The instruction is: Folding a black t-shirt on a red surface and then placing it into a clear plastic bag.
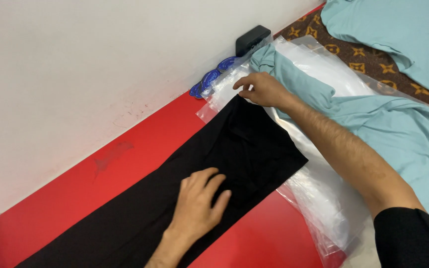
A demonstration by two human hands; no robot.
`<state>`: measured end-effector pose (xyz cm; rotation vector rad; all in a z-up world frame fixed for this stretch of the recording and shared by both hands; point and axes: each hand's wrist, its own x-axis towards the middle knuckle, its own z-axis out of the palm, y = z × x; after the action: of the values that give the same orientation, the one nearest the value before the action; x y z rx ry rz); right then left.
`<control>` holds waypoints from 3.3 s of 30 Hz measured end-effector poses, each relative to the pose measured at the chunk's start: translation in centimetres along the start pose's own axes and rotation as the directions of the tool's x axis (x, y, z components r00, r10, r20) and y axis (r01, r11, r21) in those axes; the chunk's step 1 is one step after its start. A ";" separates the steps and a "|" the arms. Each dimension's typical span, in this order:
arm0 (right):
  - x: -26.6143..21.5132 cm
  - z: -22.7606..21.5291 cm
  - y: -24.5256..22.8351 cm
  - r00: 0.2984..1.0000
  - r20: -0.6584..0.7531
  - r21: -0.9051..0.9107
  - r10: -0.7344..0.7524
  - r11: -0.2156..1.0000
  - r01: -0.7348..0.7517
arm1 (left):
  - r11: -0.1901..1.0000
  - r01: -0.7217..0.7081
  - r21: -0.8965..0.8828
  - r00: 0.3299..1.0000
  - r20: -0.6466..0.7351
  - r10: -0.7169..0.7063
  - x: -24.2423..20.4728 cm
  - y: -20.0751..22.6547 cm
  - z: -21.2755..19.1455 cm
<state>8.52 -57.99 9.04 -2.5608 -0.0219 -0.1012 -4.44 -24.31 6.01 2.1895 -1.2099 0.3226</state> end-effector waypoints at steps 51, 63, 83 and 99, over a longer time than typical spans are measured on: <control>-15.0 1.8 -2.3 0.983 0.122 0.199 -0.134 0.974 0.108 | 0.831 0.455 -0.320 0.874 0.341 -0.347 3.5 1.2 -4.2; -6.6 2.3 -1.3 0.999 0.016 0.354 0.046 0.934 -0.049 | 0.605 0.569 -0.557 0.806 0.229 -0.546 6.7 -4.5 -3.2; -5.5 4.5 -1.4 0.959 0.145 0.071 0.245 0.964 -0.257 | 0.816 0.573 -0.075 0.795 0.295 -0.530 5.1 -5.4 -1.4; -3.3 4.3 -2.0 0.981 0.065 0.010 0.185 0.983 -0.186 | 0.939 0.276 0.205 0.772 0.535 -0.344 4.2 -1.8 -0.5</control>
<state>5.47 -53.98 6.31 -2.5356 0.1903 0.0526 -0.57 -26.13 7.68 2.6400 -1.0957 -0.4472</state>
